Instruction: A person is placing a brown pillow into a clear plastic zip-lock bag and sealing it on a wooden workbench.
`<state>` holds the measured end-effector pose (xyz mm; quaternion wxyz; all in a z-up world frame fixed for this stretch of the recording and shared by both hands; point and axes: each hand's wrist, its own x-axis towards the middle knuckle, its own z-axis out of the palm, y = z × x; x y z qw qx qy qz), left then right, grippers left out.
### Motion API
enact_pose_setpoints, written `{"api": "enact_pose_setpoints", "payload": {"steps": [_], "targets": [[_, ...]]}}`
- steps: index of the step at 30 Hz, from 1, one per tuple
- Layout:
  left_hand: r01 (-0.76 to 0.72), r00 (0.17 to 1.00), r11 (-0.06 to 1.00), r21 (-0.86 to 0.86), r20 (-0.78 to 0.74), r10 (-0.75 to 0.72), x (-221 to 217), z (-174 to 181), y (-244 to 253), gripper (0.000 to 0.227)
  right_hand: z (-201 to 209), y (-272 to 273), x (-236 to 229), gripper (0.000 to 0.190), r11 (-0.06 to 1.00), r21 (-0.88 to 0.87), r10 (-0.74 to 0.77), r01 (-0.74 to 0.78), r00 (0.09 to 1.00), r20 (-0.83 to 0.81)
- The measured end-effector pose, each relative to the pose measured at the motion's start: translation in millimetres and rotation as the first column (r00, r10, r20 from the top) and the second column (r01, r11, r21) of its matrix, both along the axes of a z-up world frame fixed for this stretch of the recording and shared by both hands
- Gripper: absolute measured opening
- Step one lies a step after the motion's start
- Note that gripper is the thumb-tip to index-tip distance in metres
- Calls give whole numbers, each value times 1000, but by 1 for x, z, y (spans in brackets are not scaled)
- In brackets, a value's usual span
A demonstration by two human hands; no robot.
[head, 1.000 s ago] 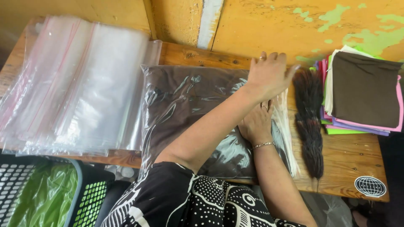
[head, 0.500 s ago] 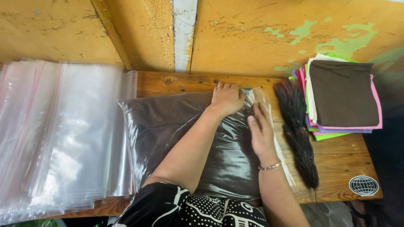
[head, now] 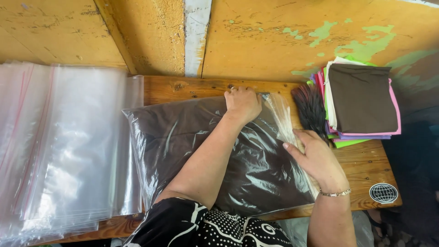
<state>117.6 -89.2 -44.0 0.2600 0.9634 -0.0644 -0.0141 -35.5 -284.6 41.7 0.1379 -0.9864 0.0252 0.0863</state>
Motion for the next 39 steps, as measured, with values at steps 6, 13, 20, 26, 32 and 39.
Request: {"api": "enact_pose_setpoints", "payload": {"steps": [6, 13, 20, 26, 32, 39], "targets": [[-85, 995, 985, -147, -73, 75, 4, 12, 10, 51, -9, 5, 73, 48, 947, 301, -14, -114, 920, 391], [-59, 998, 947, -317, -53, 44, 14, 20, 18, 39, -91, -25, 152, 58, 865, 449, -359, 222, 900, 247], [-1, 1000, 972, -237, -2, 1, -9, 47, 22, 46, -52, 40, 108, 9, 462, 886, -417, 40, 892, 177], [12, 1000, 979, -202, -10, -14, -15, 64, 32, 39, -88, 8, 130, 2, 477, 879, -381, 15, 905, 191], [88, 996, 915, -394, 35, -80, -13, 63, 41, 24, -65, 12, 112, 12, 530, 845, -303, -67, 916, 263], [74, 972, 885, -460, -166, -167, -47, 124, 55, 81, -26, 34, 86, 24, 478, 865, -220, -150, 933, 283]]}}
